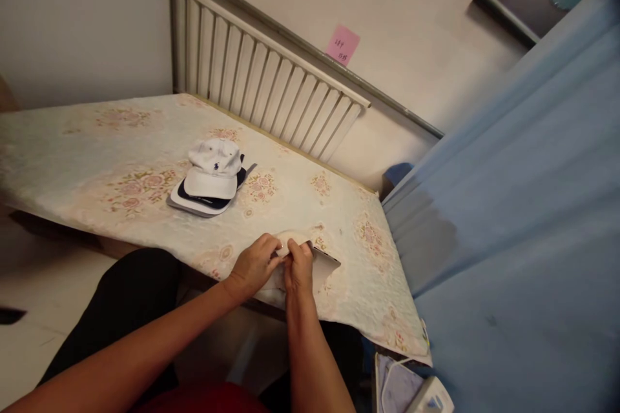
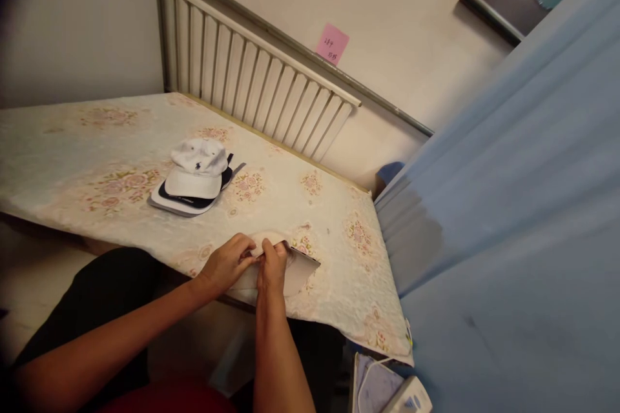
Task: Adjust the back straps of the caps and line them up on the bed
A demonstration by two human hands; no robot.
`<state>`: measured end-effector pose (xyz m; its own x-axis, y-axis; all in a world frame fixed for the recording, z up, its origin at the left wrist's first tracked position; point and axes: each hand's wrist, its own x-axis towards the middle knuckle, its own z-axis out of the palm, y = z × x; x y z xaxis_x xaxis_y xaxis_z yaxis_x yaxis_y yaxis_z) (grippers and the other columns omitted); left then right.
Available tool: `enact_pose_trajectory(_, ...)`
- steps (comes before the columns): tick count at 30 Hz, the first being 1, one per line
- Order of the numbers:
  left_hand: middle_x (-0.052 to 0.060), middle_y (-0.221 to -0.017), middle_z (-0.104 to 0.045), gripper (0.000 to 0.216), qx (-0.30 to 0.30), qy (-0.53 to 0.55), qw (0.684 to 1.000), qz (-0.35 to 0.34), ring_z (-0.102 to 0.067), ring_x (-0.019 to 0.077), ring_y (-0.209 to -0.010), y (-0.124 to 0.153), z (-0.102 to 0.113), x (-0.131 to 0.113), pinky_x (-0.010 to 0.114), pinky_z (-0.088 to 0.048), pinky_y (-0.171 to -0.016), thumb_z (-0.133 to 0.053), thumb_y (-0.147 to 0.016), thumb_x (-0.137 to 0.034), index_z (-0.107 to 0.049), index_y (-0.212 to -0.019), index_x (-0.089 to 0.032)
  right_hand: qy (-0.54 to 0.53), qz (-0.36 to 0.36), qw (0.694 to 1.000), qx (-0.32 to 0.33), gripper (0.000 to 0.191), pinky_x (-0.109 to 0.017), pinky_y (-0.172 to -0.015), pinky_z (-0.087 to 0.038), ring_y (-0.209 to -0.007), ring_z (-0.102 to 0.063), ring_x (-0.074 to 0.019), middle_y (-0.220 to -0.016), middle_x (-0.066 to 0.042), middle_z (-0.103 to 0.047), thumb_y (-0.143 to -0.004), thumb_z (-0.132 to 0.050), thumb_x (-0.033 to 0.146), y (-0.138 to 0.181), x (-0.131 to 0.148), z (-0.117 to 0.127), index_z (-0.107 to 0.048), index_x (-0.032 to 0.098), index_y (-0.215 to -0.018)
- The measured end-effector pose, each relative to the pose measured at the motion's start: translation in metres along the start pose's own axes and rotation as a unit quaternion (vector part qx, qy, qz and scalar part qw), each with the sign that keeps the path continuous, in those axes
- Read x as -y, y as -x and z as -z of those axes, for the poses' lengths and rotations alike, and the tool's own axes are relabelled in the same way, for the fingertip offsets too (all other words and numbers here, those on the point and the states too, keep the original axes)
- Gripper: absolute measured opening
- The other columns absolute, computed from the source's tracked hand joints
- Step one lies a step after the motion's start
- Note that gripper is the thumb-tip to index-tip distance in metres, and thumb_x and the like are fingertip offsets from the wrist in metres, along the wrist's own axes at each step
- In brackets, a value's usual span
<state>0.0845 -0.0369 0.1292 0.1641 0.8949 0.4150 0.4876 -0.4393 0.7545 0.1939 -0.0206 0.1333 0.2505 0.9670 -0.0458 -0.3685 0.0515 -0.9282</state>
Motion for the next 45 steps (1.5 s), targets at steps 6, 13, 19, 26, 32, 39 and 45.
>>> enact_pose_trajectory(6,-0.001,-0.079,-0.049,0.017,0.003,0.046,0.998,0.053,-0.050,0.0172,-0.074,0.001,-0.007,0.008,0.028,-0.040,-0.070,-0.056,-0.073,-0.016,-0.050,-0.087,-0.022,-0.026,-0.017,0.999,0.016,0.016,-0.024,-0.060,-0.047,-0.061,-0.056,-0.0117,-0.066,0.003,-0.060,-0.065,-0.066,0.026,0.002,-0.004,0.003,-0.054,0.018,-0.071)
enact_pose_trajectory(13,-0.004,-0.065,-0.040,0.015,0.032,0.136,0.985,0.101,-0.039,0.0135,-0.062,-0.001,-0.005,0.006,0.025,-0.032,-0.058,-0.058,-0.065,-0.021,-0.043,-0.062,-0.021,-0.013,-0.025,0.999,0.021,0.022,-0.022,-0.051,-0.041,-0.049,-0.044,-0.0080,-0.052,0.008,-0.048,-0.063,-0.066,0.023,0.002,-0.010,0.009,-0.045,0.020,-0.059)
enact_pose_trajectory(19,-0.008,-0.060,-0.039,0.017,0.066,0.250,0.949,0.180,-0.036,0.0104,-0.056,0.002,0.004,0.001,0.023,-0.027,-0.053,-0.061,-0.065,-0.027,-0.046,-0.068,-0.020,-0.043,-0.043,0.996,0.059,0.014,-0.025,-0.060,-0.049,-0.057,-0.054,-0.0113,-0.063,0.004,-0.059,-0.064,-0.066,0.024,0.006,-0.007,0.010,-0.055,0.019,-0.068)
enact_pose_trajectory(26,-0.007,-0.062,-0.047,0.023,0.081,0.403,0.886,0.213,-0.043,0.0090,-0.057,0.008,0.003,0.005,0.021,-0.029,-0.055,-0.064,-0.070,-0.029,-0.044,-0.074,-0.019,-0.092,-0.052,0.992,0.062,0.022,-0.026,-0.068,-0.052,-0.065,-0.061,-0.0126,-0.078,0.002,-0.067,-0.063,-0.069,0.021,0.003,-0.013,0.011,-0.061,0.019,-0.083)
enact_pose_trajectory(32,-0.007,-0.062,-0.050,0.026,0.085,0.438,0.865,0.232,-0.045,0.0088,-0.055,0.011,-0.003,0.007,0.020,-0.031,-0.053,-0.067,-0.070,-0.030,-0.045,-0.076,-0.019,-0.126,-0.079,0.987,0.066,0.028,-0.025,-0.062,-0.052,-0.061,-0.061,-0.0117,-0.073,0.004,-0.066,-0.062,-0.073,0.020,0.002,-0.018,0.016,-0.061,0.019,-0.087)
enact_pose_trajectory(39,-0.007,-0.063,-0.050,0.027,0.062,0.467,0.847,0.245,-0.045,0.0079,-0.057,0.009,0.000,0.003,0.021,-0.033,-0.056,-0.069,-0.069,-0.030,-0.046,-0.073,-0.018,-0.141,-0.110,0.970,0.164,0.022,-0.021,-0.056,-0.050,-0.059,-0.060,-0.0108,-0.070,0.003,-0.066,-0.064,-0.075,0.025,0.002,-0.016,0.027,-0.062,0.019,-0.081)
enact_pose_trajectory(45,-0.007,-0.064,-0.052,0.027,0.048,0.508,0.823,0.250,-0.047,0.0079,-0.058,0.010,-0.002,0.006,0.021,-0.034,-0.059,-0.071,-0.068,-0.029,-0.048,-0.074,-0.017,-0.134,-0.122,0.963,0.202,0.032,-0.022,-0.060,-0.051,-0.068,-0.064,-0.0126,-0.084,0.000,-0.071,-0.055,-0.074,0.014,0.000,-0.020,0.036,-0.061,0.020,-0.083)
